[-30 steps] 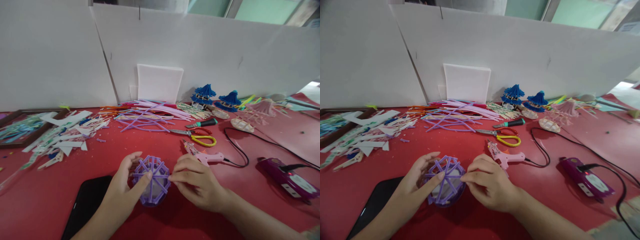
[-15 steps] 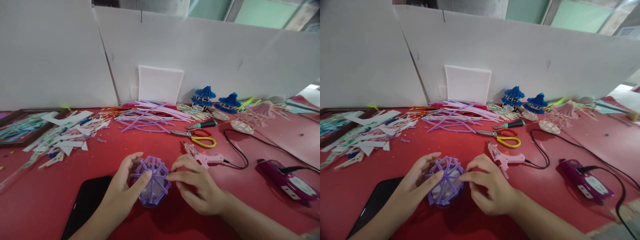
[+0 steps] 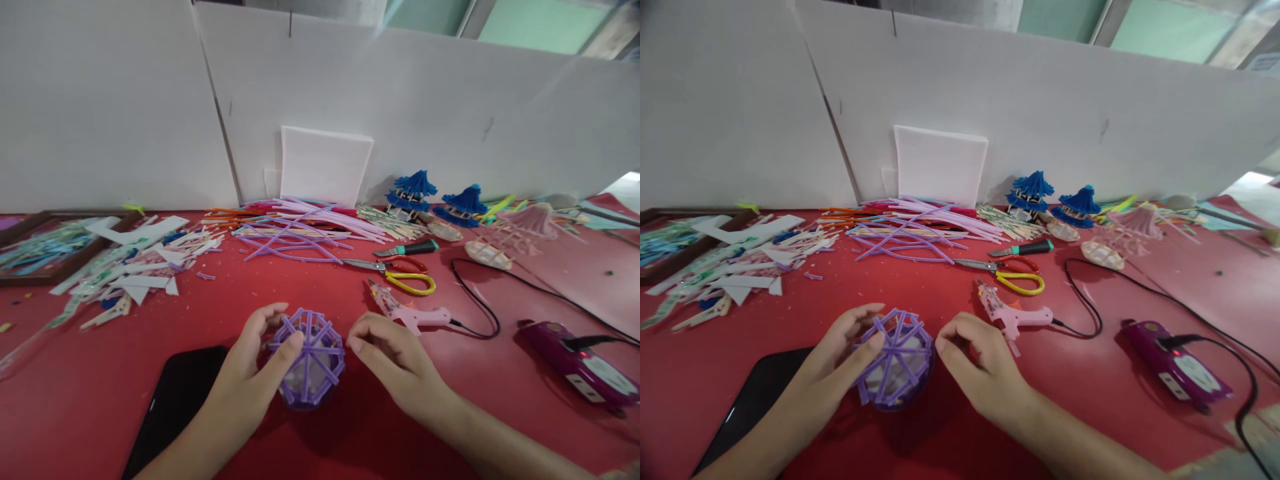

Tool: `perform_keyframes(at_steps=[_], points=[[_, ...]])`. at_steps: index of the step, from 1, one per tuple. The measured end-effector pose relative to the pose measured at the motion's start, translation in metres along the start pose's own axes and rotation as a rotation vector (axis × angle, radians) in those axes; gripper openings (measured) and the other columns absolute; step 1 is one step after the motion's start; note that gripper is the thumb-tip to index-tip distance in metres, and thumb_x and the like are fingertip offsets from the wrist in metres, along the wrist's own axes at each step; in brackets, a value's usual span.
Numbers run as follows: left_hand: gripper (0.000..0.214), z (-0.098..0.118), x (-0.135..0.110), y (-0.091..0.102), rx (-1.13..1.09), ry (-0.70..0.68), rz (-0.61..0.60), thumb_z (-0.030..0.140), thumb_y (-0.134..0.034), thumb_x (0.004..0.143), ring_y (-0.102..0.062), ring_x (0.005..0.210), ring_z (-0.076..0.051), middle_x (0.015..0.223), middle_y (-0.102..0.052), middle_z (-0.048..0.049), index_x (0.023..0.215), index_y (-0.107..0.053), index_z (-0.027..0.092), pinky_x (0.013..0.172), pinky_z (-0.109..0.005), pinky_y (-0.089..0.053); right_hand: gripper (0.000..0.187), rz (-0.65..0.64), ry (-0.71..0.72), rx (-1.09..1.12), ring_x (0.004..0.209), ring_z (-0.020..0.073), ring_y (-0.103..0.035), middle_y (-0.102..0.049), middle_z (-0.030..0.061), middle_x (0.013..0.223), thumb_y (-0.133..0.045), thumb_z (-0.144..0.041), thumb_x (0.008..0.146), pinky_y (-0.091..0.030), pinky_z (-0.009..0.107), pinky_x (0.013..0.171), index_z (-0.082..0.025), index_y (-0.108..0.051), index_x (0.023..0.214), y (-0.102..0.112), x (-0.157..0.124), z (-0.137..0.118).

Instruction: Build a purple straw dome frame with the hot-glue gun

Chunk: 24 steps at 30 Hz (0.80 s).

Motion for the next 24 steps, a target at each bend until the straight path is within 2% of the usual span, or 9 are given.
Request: perform_keyframes(at_steps=[2,5,7,9,15,18,21,24], points=[[0.045,-0.001,0.0,0.003,-0.006,0.012,0.043,0.052,-0.058,0.079,-0.058,0.11,-0.027,0.114,-0.063,-0.0097,0.111,-0.056,0.021,0.09,-0.039,-0.046,0.026,-0.072,-0.187,0.108,0.059,0.0117,-0.048,-0.054,-0.0006,0.063,-0.05,-0.034,0.087,-0.039,0.023,0.055,-0.018,-0.058,0.068,-0.006,0.001,-0.001],[0.033,0.001,0.0,0.009,0.077,-0.008,0.053,0.052,-0.056,0.081,-0.06,0.086,-0.023,0.089,-0.064,-0.0042,0.091,-0.06,0.021,0.076,-0.034,-0.047,0.036,-0.124,-0.361,0.262,0.055,0.0099,-0.039,-0.044,-0.0035,0.056,-0.057,-0.048,0.08,-0.033,0.023,0.052,-0.017,-0.054,0.063,-0.014,0.002,-0.001],[0.029,0.003,0.0,0.012,0.124,-0.009,0.019,0.05,-0.056,0.08,-0.054,0.07,-0.019,0.071,-0.057,0.0008,0.076,-0.057,0.021,0.065,-0.029,-0.044,0.041,-0.13,-0.441,0.335,0.053,0.0087,-0.033,-0.039,-0.0047,0.054,-0.062,-0.054,0.074,-0.028,0.023,0.049,-0.017,-0.052,0.059,-0.017,0.003,0.0],[0.029,0.005,0.001,0.016,0.113,0.022,-0.015,0.048,-0.056,0.079,-0.047,0.061,-0.016,0.063,-0.049,0.0042,0.067,-0.053,0.022,0.058,-0.026,-0.039,0.044,-0.122,-0.498,0.387,0.051,0.0081,-0.031,-0.039,-0.0049,0.052,-0.066,-0.057,0.07,-0.024,0.023,0.047,-0.017,-0.052,0.057,-0.019,0.004,0.002],[0.032,0.007,0.004,0.021,0.038,0.177,-0.143,0.052,-0.057,0.076,-0.042,0.052,-0.013,0.055,-0.044,0.0069,0.064,-0.051,0.022,0.05,-0.023,-0.033,0.046,-0.081,-0.542,0.467,0.046,0.007,-0.028,-0.038,-0.0066,0.048,-0.072,-0.058,0.065,-0.02,0.024,0.045,-0.018,-0.051,0.057,-0.019,0.001,0.007],[0.033,0.006,0.004,0.021,0.04,0.15,-0.238,0.053,-0.058,0.075,-0.047,0.054,-0.014,0.059,-0.05,0.0048,0.067,-0.053,0.022,0.054,-0.024,-0.039,0.045,-0.059,-0.539,0.468,0.047,0.0068,-0.028,-0.038,-0.0069,0.049,-0.072,-0.058,0.065,-0.02,0.024,0.045,-0.018,-0.053,0.058,-0.018,0.001,0.007],[0.033,0.007,0.004,0.023,0.078,0.098,-0.264,0.053,-0.06,0.075,-0.05,0.057,-0.014,0.061,-0.053,0.0039,0.068,-0.056,0.021,0.055,-0.024,-0.04,0.045,-0.046,-0.542,0.47,0.047,0.0068,-0.029,-0.038,-0.007,0.049,-0.073,-0.058,0.064,-0.02,0.024,0.045,-0.018,-0.052,0.057,-0.017,0.001,0.006],[0.031,0.009,0.004,0.024,0.127,0.11,-0.28,0.049,-0.063,0.073,-0.052,0.062,-0.015,0.064,-0.057,0.0022,0.065,-0.06,0.019,0.058,-0.023,-0.04,0.044,-0.05,-0.566,0.49,0.046,0.0063,-0.03,-0.039,-0.0072,0.047,-0.074,-0.055,0.064,-0.021,0.023,0.045,-0.017,-0.052,0.056,-0.018,0.001,0.007]])
Point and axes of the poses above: each hand's wrist, its own x-axis towards the middle knuckle, its own y-axis out of the back of the hand, z = x × y, the point moved 2 cm from there along x, towards the middle knuckle
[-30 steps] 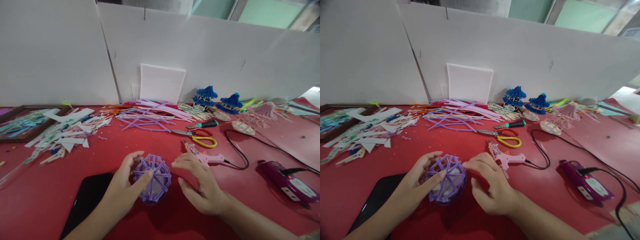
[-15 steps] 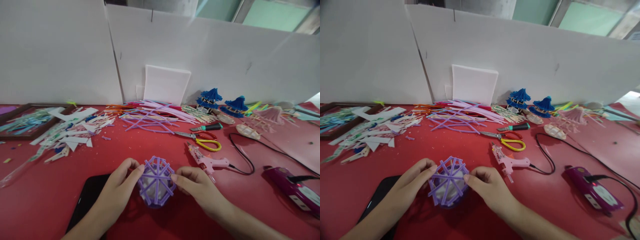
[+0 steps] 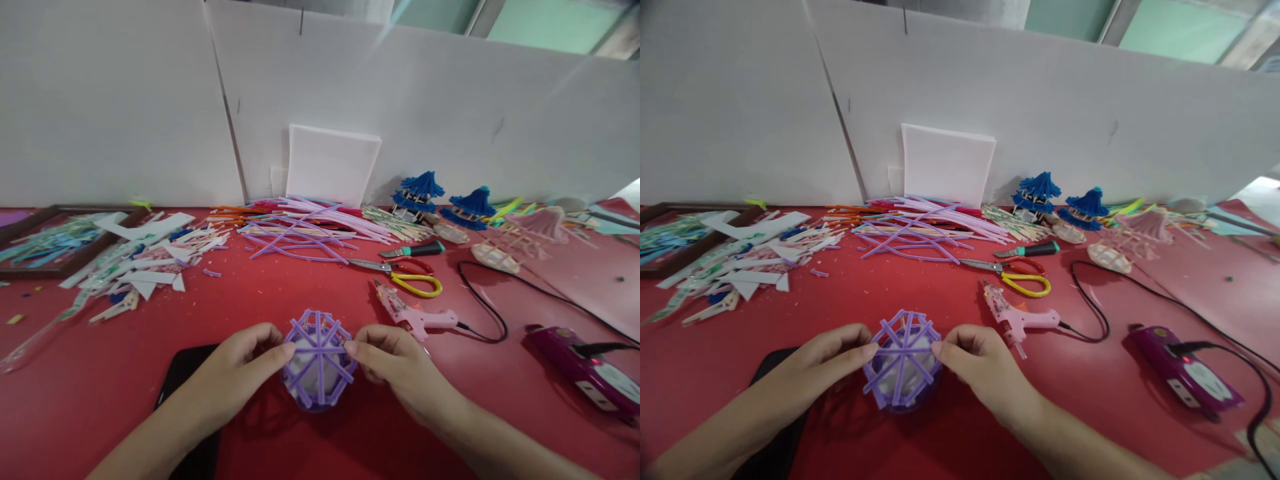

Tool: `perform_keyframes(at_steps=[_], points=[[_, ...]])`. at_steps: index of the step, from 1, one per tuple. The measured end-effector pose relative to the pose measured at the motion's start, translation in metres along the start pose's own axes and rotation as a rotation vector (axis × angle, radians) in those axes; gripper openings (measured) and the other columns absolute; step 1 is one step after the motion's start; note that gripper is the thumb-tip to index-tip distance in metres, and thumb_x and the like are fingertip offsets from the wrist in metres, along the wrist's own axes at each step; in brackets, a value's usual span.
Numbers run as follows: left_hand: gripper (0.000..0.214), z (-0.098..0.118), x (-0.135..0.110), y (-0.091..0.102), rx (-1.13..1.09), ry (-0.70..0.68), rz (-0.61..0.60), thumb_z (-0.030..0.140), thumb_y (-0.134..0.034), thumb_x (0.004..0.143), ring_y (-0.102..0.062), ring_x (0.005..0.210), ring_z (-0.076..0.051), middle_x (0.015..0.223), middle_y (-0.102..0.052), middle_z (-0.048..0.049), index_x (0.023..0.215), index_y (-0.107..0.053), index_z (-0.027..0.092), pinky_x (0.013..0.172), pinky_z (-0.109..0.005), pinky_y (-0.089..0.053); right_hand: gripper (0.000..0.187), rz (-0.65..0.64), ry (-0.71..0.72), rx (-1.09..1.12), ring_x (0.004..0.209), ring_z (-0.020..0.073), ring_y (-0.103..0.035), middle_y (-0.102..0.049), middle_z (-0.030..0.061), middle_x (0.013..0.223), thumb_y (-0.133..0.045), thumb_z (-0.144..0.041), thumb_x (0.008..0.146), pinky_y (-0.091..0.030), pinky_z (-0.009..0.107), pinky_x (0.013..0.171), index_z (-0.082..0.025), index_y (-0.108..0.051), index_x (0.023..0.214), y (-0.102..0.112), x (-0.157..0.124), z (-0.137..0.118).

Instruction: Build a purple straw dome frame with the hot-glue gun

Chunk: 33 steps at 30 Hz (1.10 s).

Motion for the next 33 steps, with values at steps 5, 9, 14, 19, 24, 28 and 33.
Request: perform_keyframes(at_steps=[5,9,14,19,24,28,33], points=[[0.028,0.001,-0.001,-0.002,-0.097,0.091,-0.006,0.045,-0.065,0.071,-0.048,0.06,-0.013,0.063,-0.056,0.0022,0.066,-0.064,0.018,0.055,-0.022,-0.036,0.04,-0.023,-0.057,0.09,0.043,0.0048,-0.032,-0.043,-0.0067,0.047,-0.076,-0.05,0.065,-0.021,0.023,0.045,-0.015,-0.057,0.058,0.002,0.001,0.005],[0.03,-0.005,-0.002,-0.003,-0.115,0.136,0.039,0.046,-0.066,0.072,-0.037,0.053,-0.01,0.057,-0.048,0.0048,0.067,-0.064,0.016,0.051,-0.022,-0.027,0.037,-0.033,-0.088,0.164,0.041,0.0042,-0.034,-0.045,-0.0066,0.045,-0.078,-0.044,0.064,-0.022,0.022,0.044,-0.014,-0.057,0.056,0.002,0.001,0.005],[0.034,-0.011,-0.001,-0.002,-0.142,0.166,0.022,0.049,-0.065,0.072,-0.035,0.052,-0.01,0.056,-0.045,0.0055,0.066,-0.06,0.016,0.051,-0.023,-0.024,0.039,-0.055,-0.116,0.253,0.039,0.0031,-0.033,-0.043,-0.0076,0.043,-0.08,-0.041,0.063,-0.021,0.021,0.043,-0.014,-0.053,0.054,0.001,0.0,0.003],[0.036,-0.014,0.003,-0.001,-0.155,0.175,-0.022,0.051,-0.068,0.069,-0.035,0.053,-0.01,0.057,-0.047,0.005,0.068,-0.061,0.016,0.051,-0.024,-0.024,0.04,-0.116,-0.023,0.261,0.042,0.0033,-0.034,-0.043,-0.0075,0.046,-0.078,-0.043,0.068,-0.022,0.022,0.044,-0.014,-0.052,0.056,0.004,0.0,0.002],[0.036,-0.014,0.001,-0.003,-0.19,0.195,-0.037,0.05,-0.069,0.068,-0.032,0.052,-0.009,0.057,-0.046,0.0052,0.067,-0.06,0.016,0.051,-0.024,-0.022,0.039,-0.138,0.003,0.236,0.042,0.0037,-0.034,-0.041,-0.008,0.045,-0.076,-0.045,0.072,-0.021,0.022,0.044,-0.015,-0.054,0.06,0.007,0.0,0.004],[0.034,-0.012,0.0,-0.006,-0.214,0.183,-0.024,0.047,-0.069,0.068,-0.029,0.051,-0.008,0.055,-0.043,0.007,0.063,-0.056,0.016,0.05,-0.023,-0.02,0.044,-0.146,-0.031,0.251,0.041,0.003,-0.031,-0.037,-0.0097,0.044,-0.078,-0.047,0.068,-0.02,0.022,0.044,-0.016,-0.049,0.057,0.006,0.001,0.004],[0.037,-0.011,0.002,-0.006,-0.219,0.203,-0.032,0.049,-0.07,0.065,-0.028,0.048,-0.007,0.05,-0.04,0.0084,0.058,-0.052,0.017,0.047,-0.022,-0.019,0.044,-0.133,-0.042,0.184,0.04,0.0037,-0.032,-0.037,-0.0099,0.042,-0.077,-0.05,0.067,-0.021,0.023,0.044,-0.016,-0.051,0.058,0.009,0.003,0.003]])
Point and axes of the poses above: each hand's wrist, its own x-axis towards the middle knuckle, its own y-axis out of the back of the hand, z = x × y, the point moved 2 cm from there along x, towards the middle knuckle
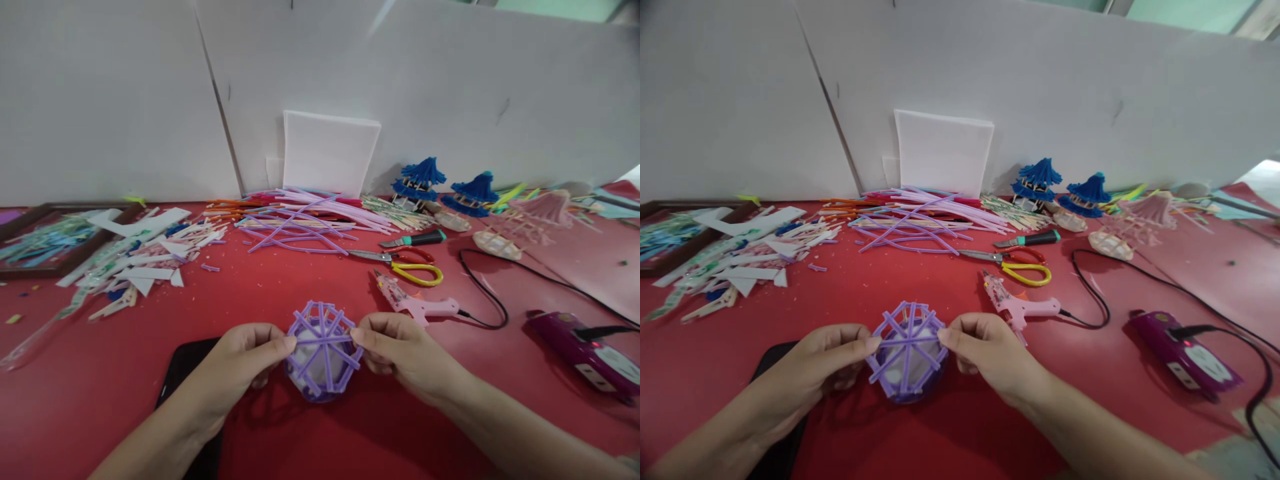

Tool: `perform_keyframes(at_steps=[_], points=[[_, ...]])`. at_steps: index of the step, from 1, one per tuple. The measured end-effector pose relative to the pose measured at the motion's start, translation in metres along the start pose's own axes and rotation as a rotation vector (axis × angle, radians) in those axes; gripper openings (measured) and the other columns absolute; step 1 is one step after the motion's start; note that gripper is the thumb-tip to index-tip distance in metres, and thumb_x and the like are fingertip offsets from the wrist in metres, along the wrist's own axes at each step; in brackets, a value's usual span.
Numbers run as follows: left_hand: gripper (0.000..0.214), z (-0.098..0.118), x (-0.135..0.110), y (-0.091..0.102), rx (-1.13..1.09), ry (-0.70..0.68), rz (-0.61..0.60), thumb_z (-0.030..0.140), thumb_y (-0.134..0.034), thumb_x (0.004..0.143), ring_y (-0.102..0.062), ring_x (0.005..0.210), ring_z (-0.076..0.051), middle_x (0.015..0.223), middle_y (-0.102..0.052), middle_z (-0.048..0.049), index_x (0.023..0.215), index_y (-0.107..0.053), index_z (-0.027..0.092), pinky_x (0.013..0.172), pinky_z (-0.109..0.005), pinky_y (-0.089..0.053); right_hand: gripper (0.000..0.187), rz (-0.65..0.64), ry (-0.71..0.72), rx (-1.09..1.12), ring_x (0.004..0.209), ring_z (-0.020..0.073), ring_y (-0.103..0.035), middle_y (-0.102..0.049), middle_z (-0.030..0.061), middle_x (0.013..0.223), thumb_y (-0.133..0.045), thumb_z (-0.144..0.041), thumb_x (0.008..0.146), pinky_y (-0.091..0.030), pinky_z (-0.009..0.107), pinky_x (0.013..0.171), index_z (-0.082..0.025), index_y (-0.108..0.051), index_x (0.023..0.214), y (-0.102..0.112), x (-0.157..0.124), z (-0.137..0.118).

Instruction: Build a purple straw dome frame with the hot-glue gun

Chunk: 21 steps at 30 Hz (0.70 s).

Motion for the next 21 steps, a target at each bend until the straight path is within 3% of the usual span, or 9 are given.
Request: perform_keyframes(at_steps=[10,21], points=[[0.033,0.007,-0.003,-0.001,-0.151,0.099,0.015,0.049,-0.063,0.06,-0.035,0.047,-0.008,0.051,-0.045,0.0072,0.06,-0.049,0.019,0.045,-0.022,-0.027,0.046,0.062,0.015,-0.124,0.043,0.0048,-0.035,-0.043,-0.0072,0.047,-0.075,-0.057,0.065,-0.023,0.023,0.045,-0.016,-0.056,0.061,0.002,-0.001,-0.001],[0.031,-0.004,0.003,-0.002,-0.047,0.044,0.02,0.046,-0.064,0.065,-0.035,0.042,-0.006,0.047,-0.043,0.0088,0.062,-0.047,0.02,0.045,-0.022,-0.022,0.052,0.089,0.032,-0.149,0.042,0.0056,-0.036,-0.047,-0.004,0.047,-0.067,-0.064,0.069,-0.023,0.024,0.045,-0.016,-0.054,0.052,0.002,0.0,-0.002]])
Point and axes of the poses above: each hand's wrist, its own x-axis towards the middle knuckle, its own y-axis out of the back of the hand, z = x × y, the point moved 2 cm from there along x, towards the middle knuckle
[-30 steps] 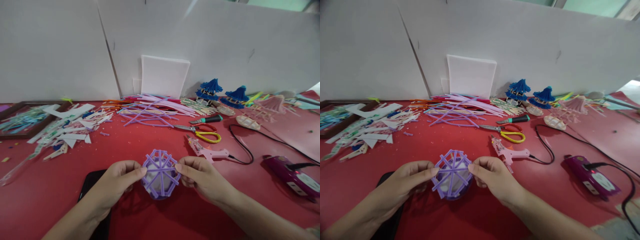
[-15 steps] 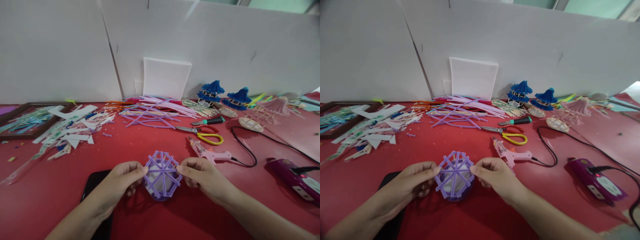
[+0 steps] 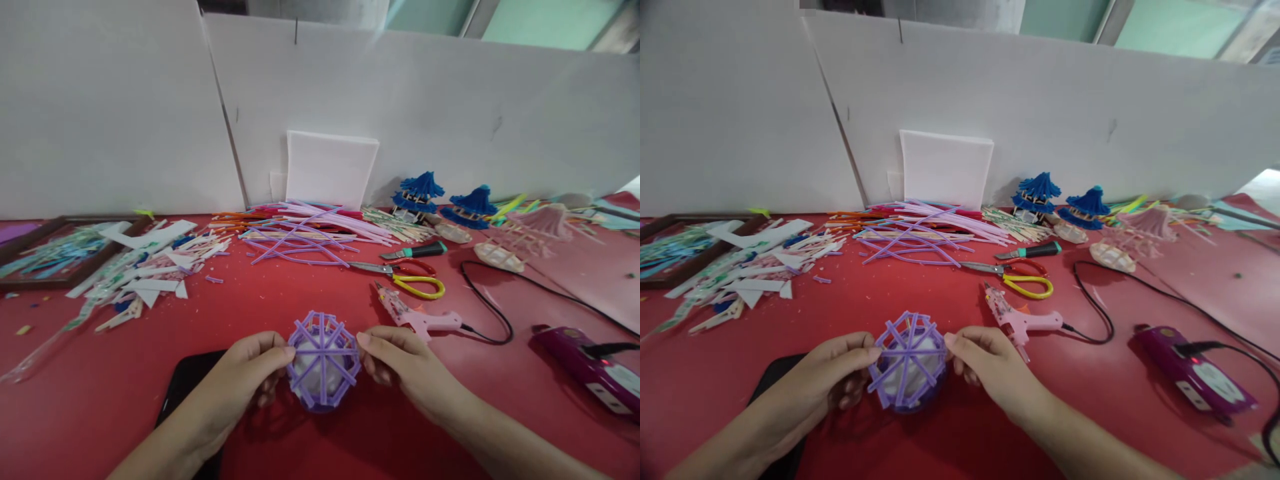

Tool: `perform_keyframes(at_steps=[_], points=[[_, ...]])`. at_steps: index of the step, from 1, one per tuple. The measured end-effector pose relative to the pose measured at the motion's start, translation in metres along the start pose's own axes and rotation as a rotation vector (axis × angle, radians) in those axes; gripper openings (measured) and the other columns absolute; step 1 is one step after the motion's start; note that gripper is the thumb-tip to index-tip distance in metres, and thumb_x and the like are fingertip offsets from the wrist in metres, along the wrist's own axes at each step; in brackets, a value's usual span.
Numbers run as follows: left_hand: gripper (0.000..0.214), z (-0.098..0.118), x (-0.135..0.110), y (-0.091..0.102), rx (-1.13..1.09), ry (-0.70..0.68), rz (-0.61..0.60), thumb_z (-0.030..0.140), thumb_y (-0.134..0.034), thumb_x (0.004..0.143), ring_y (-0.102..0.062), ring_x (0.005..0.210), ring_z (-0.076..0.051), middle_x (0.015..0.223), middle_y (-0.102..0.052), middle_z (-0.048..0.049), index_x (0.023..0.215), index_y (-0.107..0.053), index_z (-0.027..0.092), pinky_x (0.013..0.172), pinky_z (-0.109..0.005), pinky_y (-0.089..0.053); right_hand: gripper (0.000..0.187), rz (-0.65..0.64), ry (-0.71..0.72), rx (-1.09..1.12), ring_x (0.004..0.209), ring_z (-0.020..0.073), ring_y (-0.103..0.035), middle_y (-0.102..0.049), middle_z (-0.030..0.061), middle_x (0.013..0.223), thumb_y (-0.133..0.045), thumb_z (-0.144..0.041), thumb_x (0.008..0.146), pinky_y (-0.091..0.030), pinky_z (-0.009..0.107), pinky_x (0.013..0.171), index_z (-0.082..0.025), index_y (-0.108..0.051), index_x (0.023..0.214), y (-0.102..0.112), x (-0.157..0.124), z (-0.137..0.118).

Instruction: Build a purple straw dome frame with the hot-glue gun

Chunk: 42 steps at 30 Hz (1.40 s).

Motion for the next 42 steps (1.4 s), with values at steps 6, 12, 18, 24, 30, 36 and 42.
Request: perform_keyframes(at_steps=[6,12,18,24,30,36,42], points=[[0.035,0.0,-0.001,0.0,-0.022,-0.013,0.002,0.048,-0.066,0.066,-0.034,0.041,-0.005,0.047,-0.041,0.0099,0.062,-0.049,0.019,0.043,-0.02,-0.022,0.045,-0.029,-0.055,0.096,0.04,0.0044,-0.033,-0.044,-0.0071,0.044,-0.077,-0.054,0.062,-0.022,0.022,0.044,-0.016,-0.054,0.057,-0.004,0.001,0.003],[0.034,0.003,-0.004,-0.005,-0.021,-0.04,0.026,0.046,-0.068,0.063,-0.033,0.039,-0.005,0.047,-0.041,0.0094,0.059,-0.047,0.019,0.04,-0.019,-0.021,0.044,-0.063,-0.077,0.213,0.04,0.0031,-0.028,-0.037,-0.0103,0.04,-0.08,-0.046,0.061,-0.019,0.022,0.044,-0.017,-0.046,0.053,-0.01,0.0,0.003],[0.035,0.001,-0.002,-0.005,-0.04,-0.01,0.029,0.046,-0.067,0.061,-0.031,0.035,-0.004,0.043,-0.038,0.0103,0.054,-0.044,0.02,0.037,-0.018,-0.023,0.043,-0.095,-0.072,-0.07,0.04,0.0046,-0.029,-0.04,-0.0082,0.044,-0.071,-0.053,0.07,-0.018,0.023,0.043,-0.018,-0.05,0.058,0.001,-0.002,-0.004],[0.03,-0.002,0.004,-0.004,-0.101,-0.009,-0.008,0.04,-0.064,0.064,-0.037,0.037,-0.005,0.044,-0.044,0.0083,0.056,-0.043,0.02,0.039,-0.017,-0.027,0.04,-0.043,0.095,-0.285,0.06,0.0104,-0.046,-0.055,-0.0009,0.069,-0.072,-0.054,0.072,-0.033,0.024,0.054,-0.018,-0.064,0.086,0.036,-0.002,-0.025],[0.013,-0.006,0.012,-0.001,-0.278,-0.029,0.015,0.029,-0.053,0.054,-0.035,0.034,-0.006,0.04,-0.042,0.0069,0.051,-0.044,0.021,0.035,-0.019,-0.028,0.051,0.091,0.138,-0.12,0.045,0.0069,-0.032,-0.04,-0.0057,0.05,-0.066,-0.063,0.072,-0.023,0.025,0.047,-0.018,-0.047,0.058,0.041,0.005,-0.026],[0.011,-0.012,0.015,0.006,-0.347,-0.064,0.071,0.026,-0.049,0.053,-0.033,0.033,-0.006,0.041,-0.043,0.0069,0.058,-0.055,0.019,0.034,-0.019,-0.029,0.047,0.062,0.058,0.029,0.041,0.0064,-0.035,-0.044,-0.0045,0.051,-0.066,-0.058,0.075,-0.022,0.024,0.043,-0.018,-0.048,0.058,0.033,0.009,-0.014],[0.01,-0.006,0.011,0.01,-0.488,-0.106,0.025,0.019,-0.055,0.052,-0.036,0.039,-0.007,0.046,-0.047,0.0065,0.062,-0.057,0.019,0.04,-0.02,-0.033,0.049,-0.104,0.032,0.263,0.037,0.0028,-0.028,-0.038,-0.0082,0.048,-0.072,-0.052,0.074,-0.018,0.022,0.04,-0.019,-0.04,0.057,0.025,0.009,-0.016]])
Point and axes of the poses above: each hand's wrist, its own x-axis towards the middle knuckle, its own y-axis out of the back of the hand, z = x × y, the point moved 2 cm from there along x, towards the middle knuckle
